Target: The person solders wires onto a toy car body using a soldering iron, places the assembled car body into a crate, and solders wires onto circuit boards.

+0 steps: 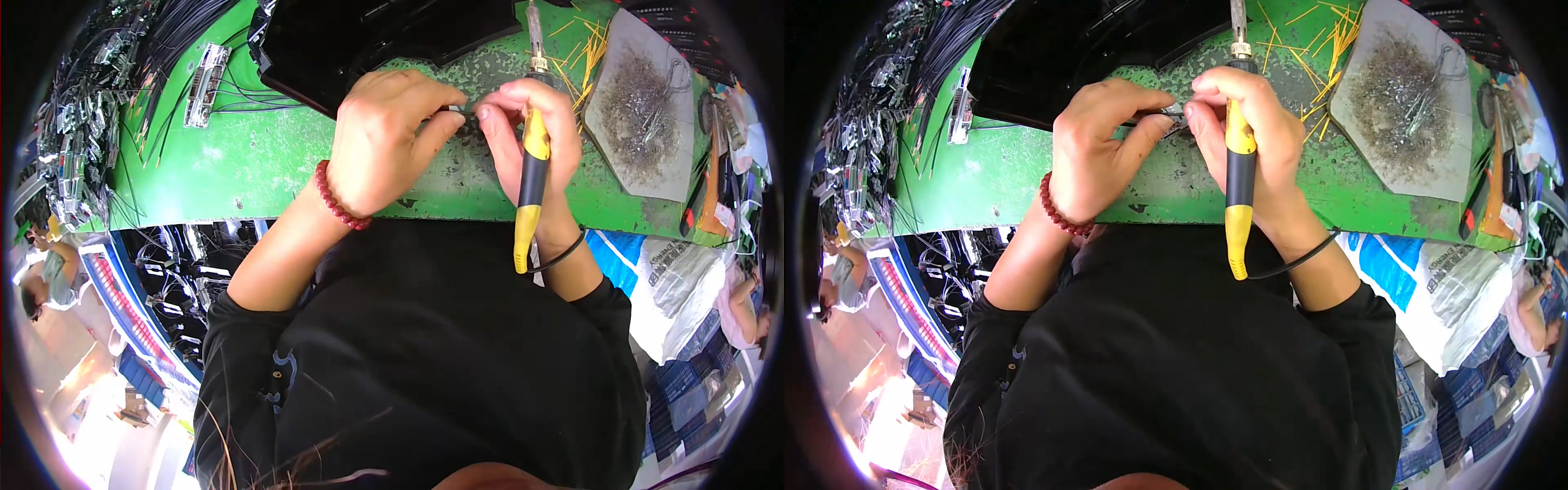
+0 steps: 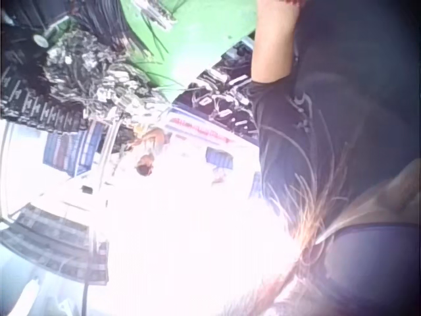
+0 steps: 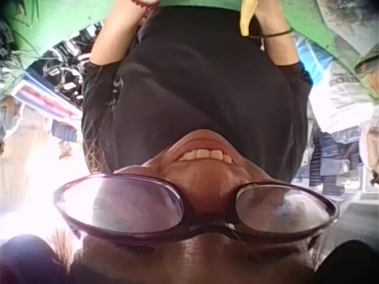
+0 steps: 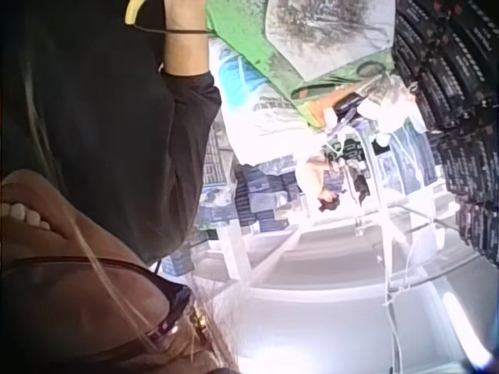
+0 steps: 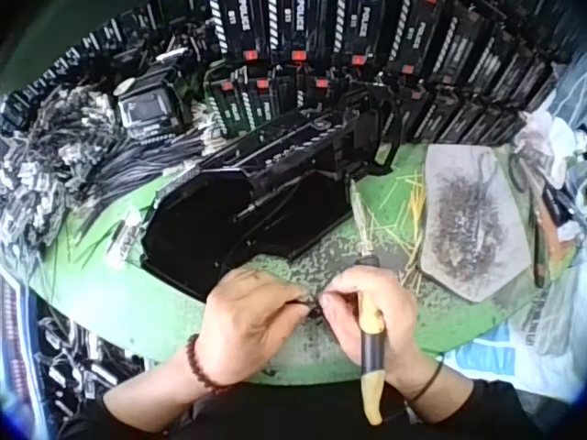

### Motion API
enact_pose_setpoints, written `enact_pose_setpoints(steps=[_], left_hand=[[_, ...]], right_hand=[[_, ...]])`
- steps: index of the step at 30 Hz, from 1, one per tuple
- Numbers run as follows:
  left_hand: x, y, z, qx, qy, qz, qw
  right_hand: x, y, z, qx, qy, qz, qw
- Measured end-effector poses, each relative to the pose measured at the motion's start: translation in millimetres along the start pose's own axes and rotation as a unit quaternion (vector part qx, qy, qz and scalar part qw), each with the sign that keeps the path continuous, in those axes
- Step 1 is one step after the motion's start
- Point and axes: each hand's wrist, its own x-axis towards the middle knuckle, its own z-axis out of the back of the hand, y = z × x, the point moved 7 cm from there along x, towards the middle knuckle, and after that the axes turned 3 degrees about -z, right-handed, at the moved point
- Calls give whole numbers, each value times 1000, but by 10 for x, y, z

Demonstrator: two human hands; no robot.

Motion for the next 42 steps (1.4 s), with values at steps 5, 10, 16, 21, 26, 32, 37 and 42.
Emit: enact_pose_setpoints(steps=[5, 10, 16, 21, 26, 32, 37, 42], left_hand=[[-67, 40, -23, -3, 4, 58, 998], [-106, 54, -27, 5, -11, 62, 998], [-83, 39, -12, -5, -1, 44, 999], [-79, 18, -23, 1, 2, 49, 999], [-79, 11, -31, 3, 5, 47, 999], [-69, -14, -40, 10, 12, 34, 999], [-65, -17, -37, 11, 26, 29, 999], [-65, -15, -50, 20, 27, 37, 999]], right_hand=[[-30, -111, 41, 78, -25, -63, 995], [-116, -57, 45, 5, -3, -3, 1000], [-94, -81, 48, 7, 3, -30, 1000], [-72, -49, 44, 26, 3, -11, 1000], [-76, -60, 22, 65, 17, -39, 997], [-36, -122, -18, 114, 39, -75, 990], [-39, -122, -23, 129, 34, -70, 989], [-54, -11, -17, 66, 37, 22, 997]])
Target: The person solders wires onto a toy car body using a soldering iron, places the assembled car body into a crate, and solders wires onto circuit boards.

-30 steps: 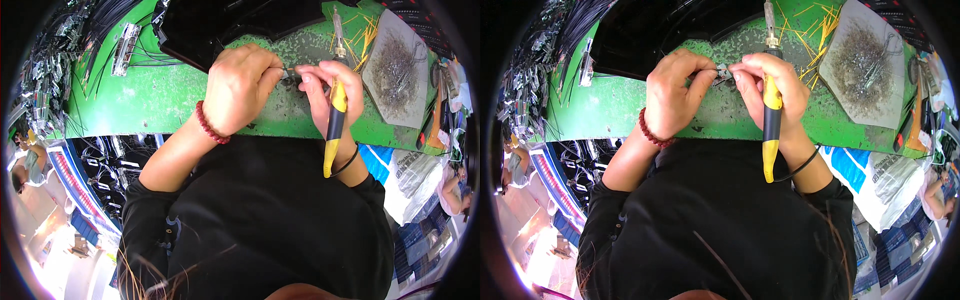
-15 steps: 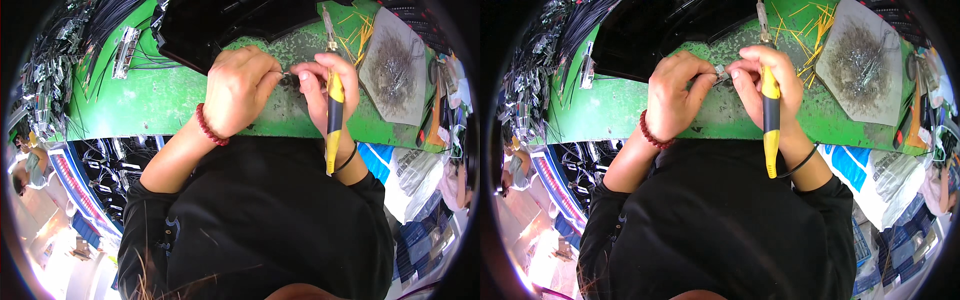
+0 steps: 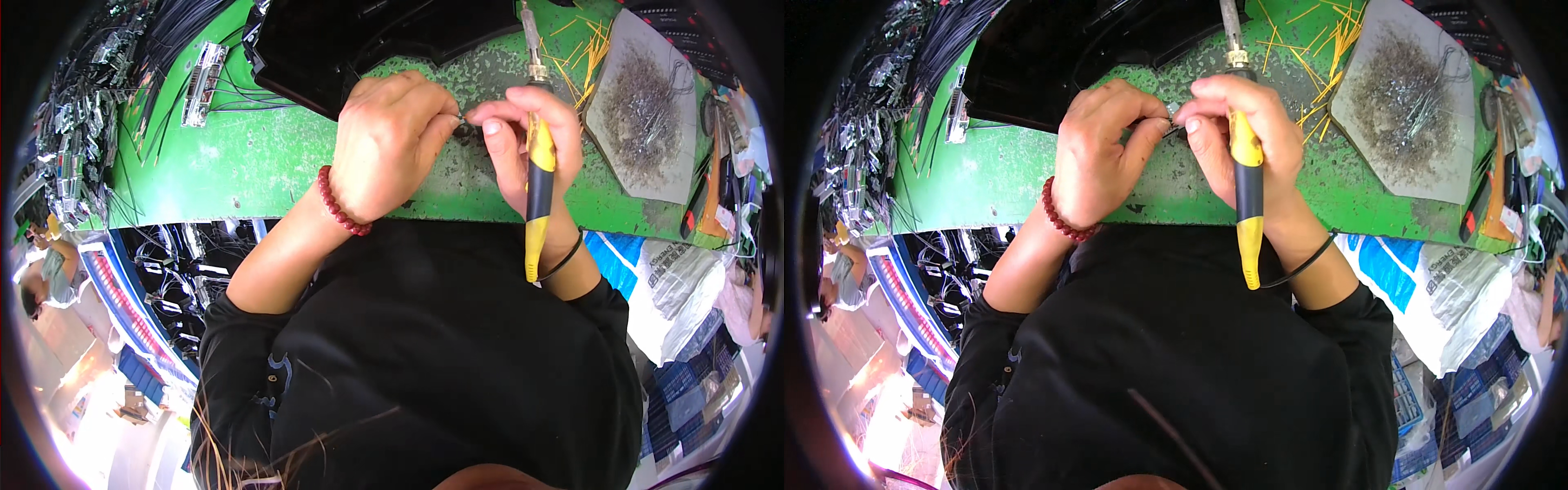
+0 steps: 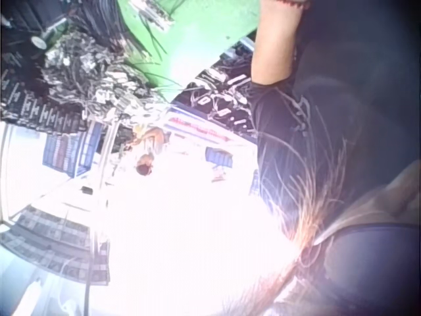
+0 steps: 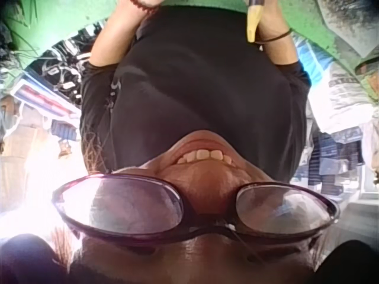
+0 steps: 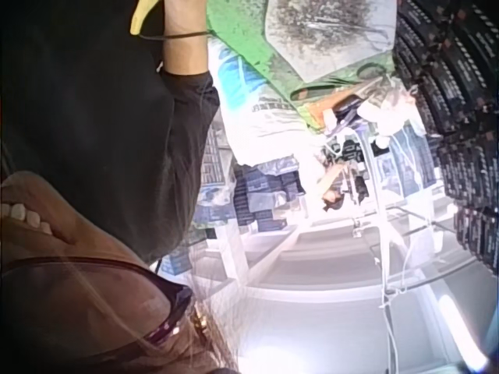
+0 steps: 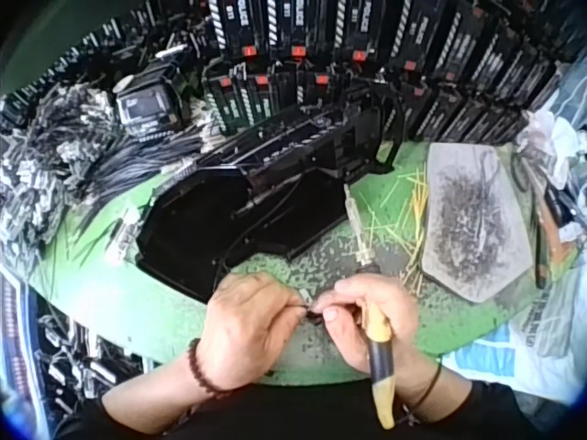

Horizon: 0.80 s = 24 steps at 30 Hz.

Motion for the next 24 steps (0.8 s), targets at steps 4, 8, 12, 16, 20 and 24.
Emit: enact_pose_setpoints(steps=[4, 8, 12, 16, 20, 24], left_hand=[[-10, 14, 9, -6, -6, 10, 1000], [-12, 8, 34, -12, -21, 9, 1000], [-25, 13, 34, -22, -13, 6, 1000], [-23, 14, 30, -11, -16, -1, 1000], [-21, 20, 37, -4, -22, 8, 1000], [-31, 54, 45, -18, -30, 30, 999]], right_hand=[[-30, -40, 70, 44, -45, -18, 998], [-11, -33, 41, 26, -15, -70, 997], [-9, -62, 35, 39, -12, -79, 996], [10, -68, -2, 52, 10, -107, 993], [28, -38, -27, 30, 15, -112, 993], [-60, -90, 95, 47, -47, -124, 990]])
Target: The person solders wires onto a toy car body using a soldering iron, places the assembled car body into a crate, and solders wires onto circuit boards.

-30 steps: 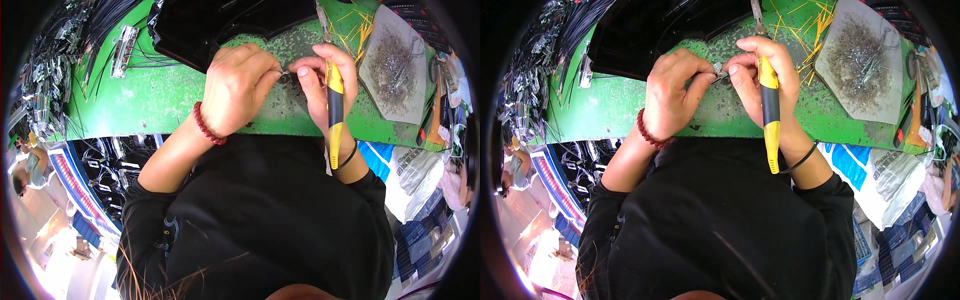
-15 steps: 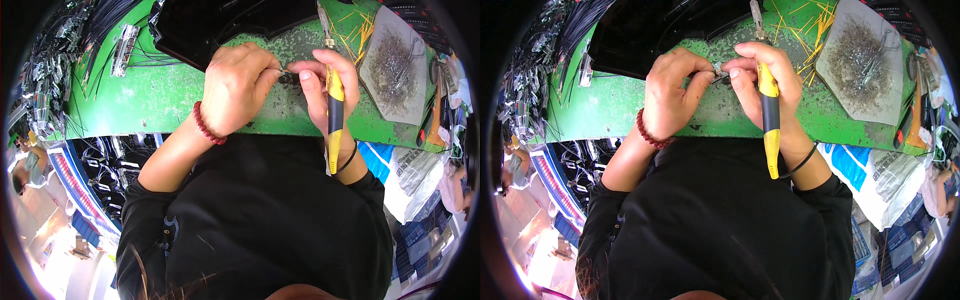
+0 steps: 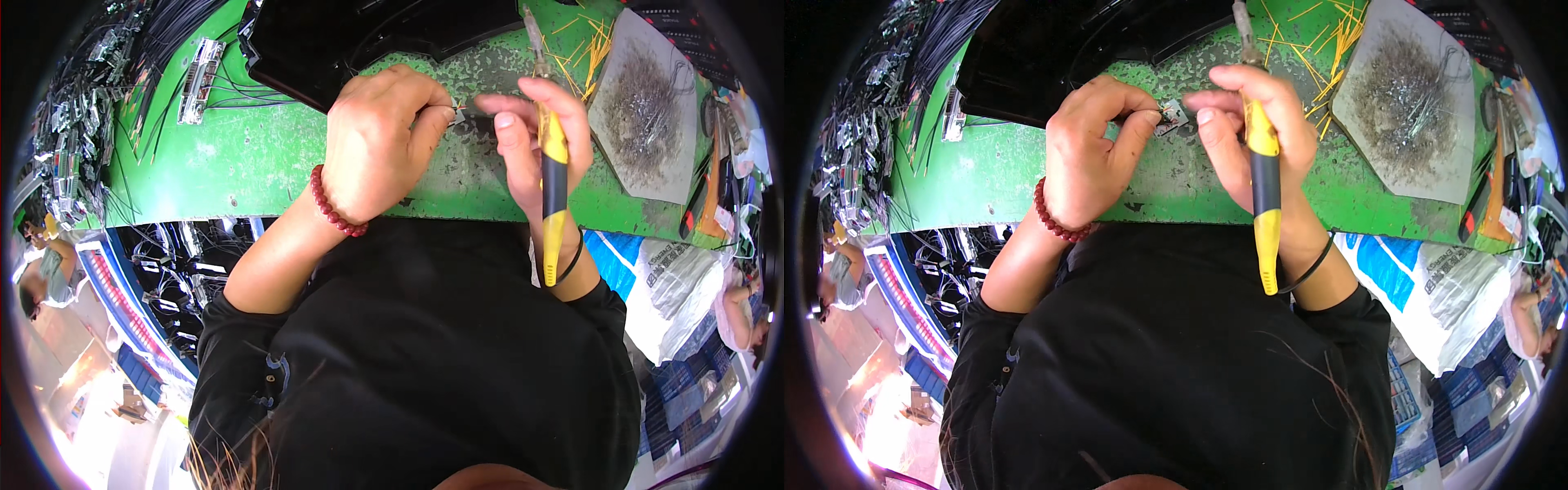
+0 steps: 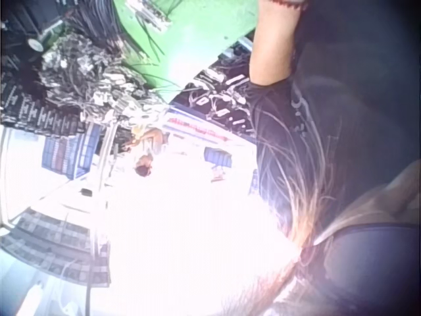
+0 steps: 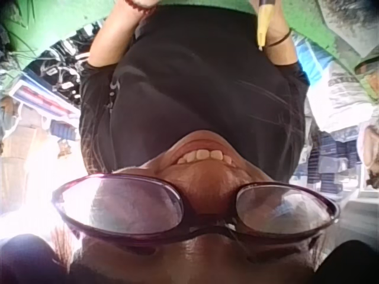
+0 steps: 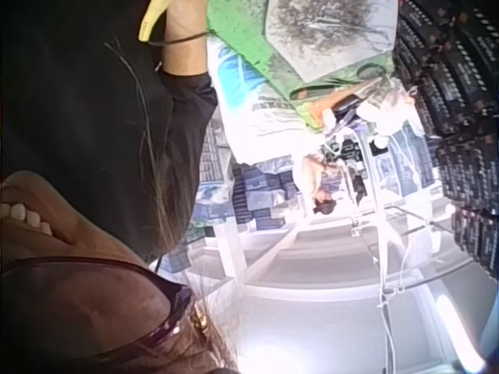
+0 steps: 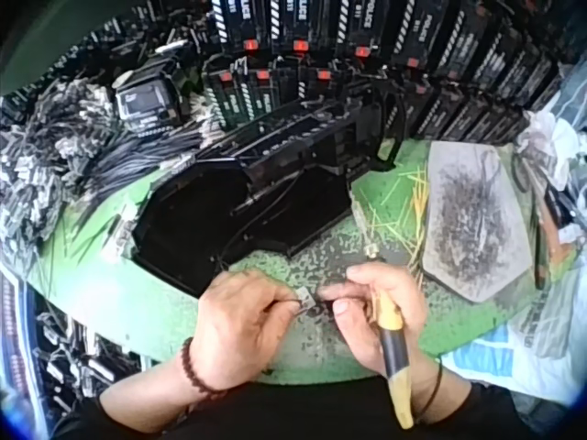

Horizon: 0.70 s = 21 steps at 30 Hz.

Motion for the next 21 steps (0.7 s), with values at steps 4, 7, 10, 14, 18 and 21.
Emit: enact_pose_setpoints(steps=[4, 7, 10, 14, 18, 21], left_hand=[[14, 3, 3, -3, 2, 15, 1000], [17, 10, 2, 1, 2, 18, 1000], [27, 19, 11, 8, 1, 16, 1000], [39, 27, 11, -13, 34, 34, 999], [33, 42, 16, -37, 62, 38, 997], [54, 38, 26, -39, 71, 50, 995]], right_hand=[[-12, 44, -50, -47, 18, 60, 997], [-17, 91, -73, -63, 33, 77, 995], [-15, 236, -149, -154, 84, 155, 972], [32, 100, -27, -49, -11, 87, 995], [137, 113, -168, -91, 86, 11, 992], [117, 63, -212, -77, 97, -1, 992]])
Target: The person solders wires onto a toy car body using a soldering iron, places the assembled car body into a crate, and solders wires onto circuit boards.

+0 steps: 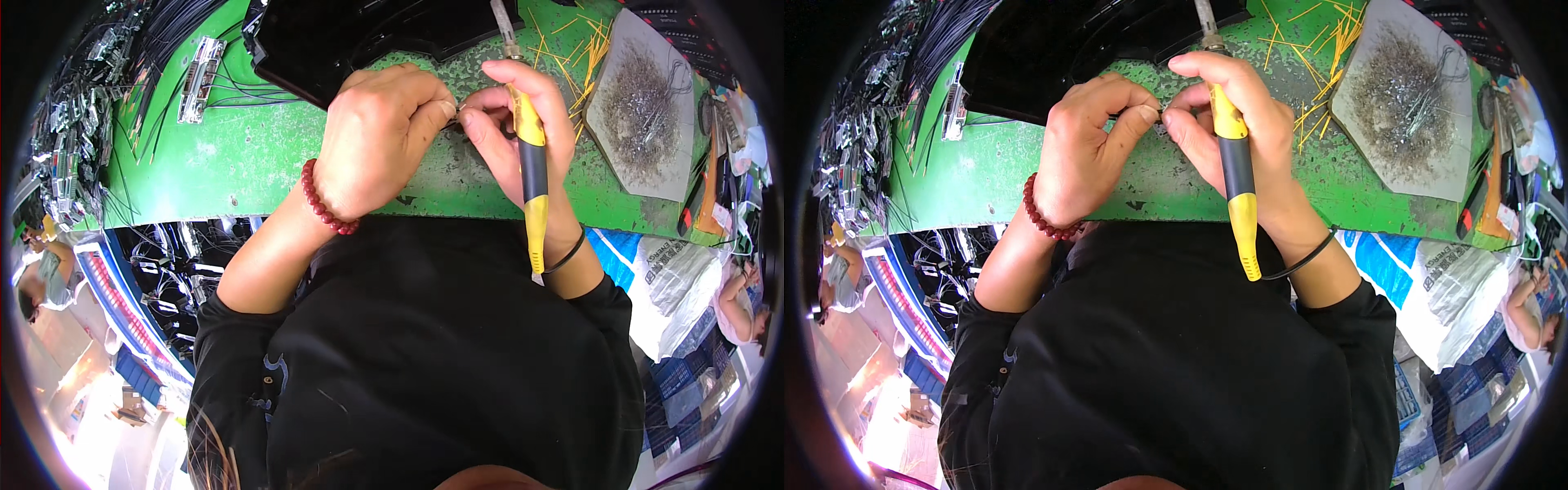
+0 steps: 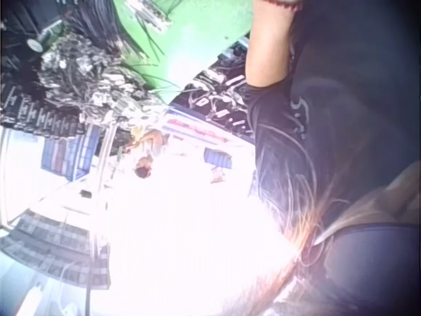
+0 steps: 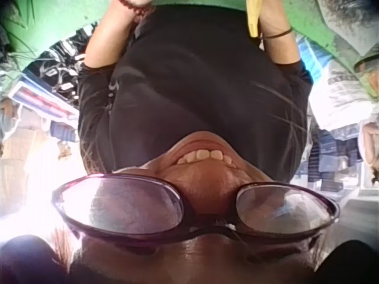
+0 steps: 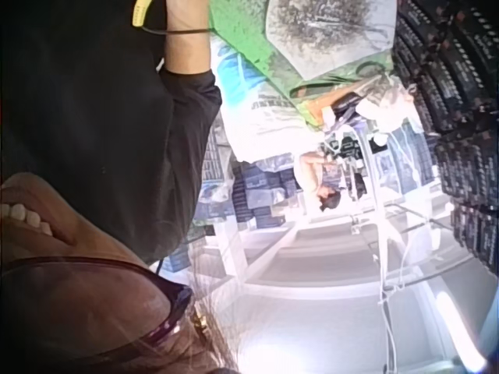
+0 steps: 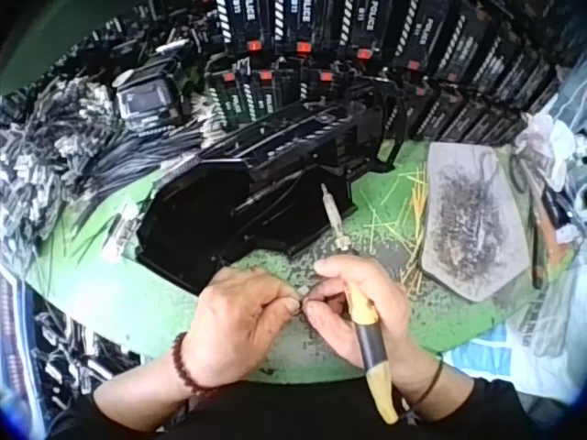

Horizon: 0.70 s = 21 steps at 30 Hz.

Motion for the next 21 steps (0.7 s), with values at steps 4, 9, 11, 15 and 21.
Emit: enact_pose_setpoints(steps=[4, 9, 11, 15, 21], left_hand=[[-17, -27, 7, 17, -2, -25, 1000], [-90, -79, 9, 62, -73, -118, 988], [-128, -66, 27, 92, -110, -122, 982], [-131, -91, 15, 121, -107, -108, 981], [-108, -105, 1, 168, -87, -74, 979]], right_hand=[[-3, 43, -51, -24, 6, 11, 1000], [-32, 41, -89, -19, -31, 7, 999], [-35, 16, -83, -55, -52, 20, 997], [12, -21, 71, -106, -37, 61, 992], [0, 89, -86, -300, 48, 159, 939]])
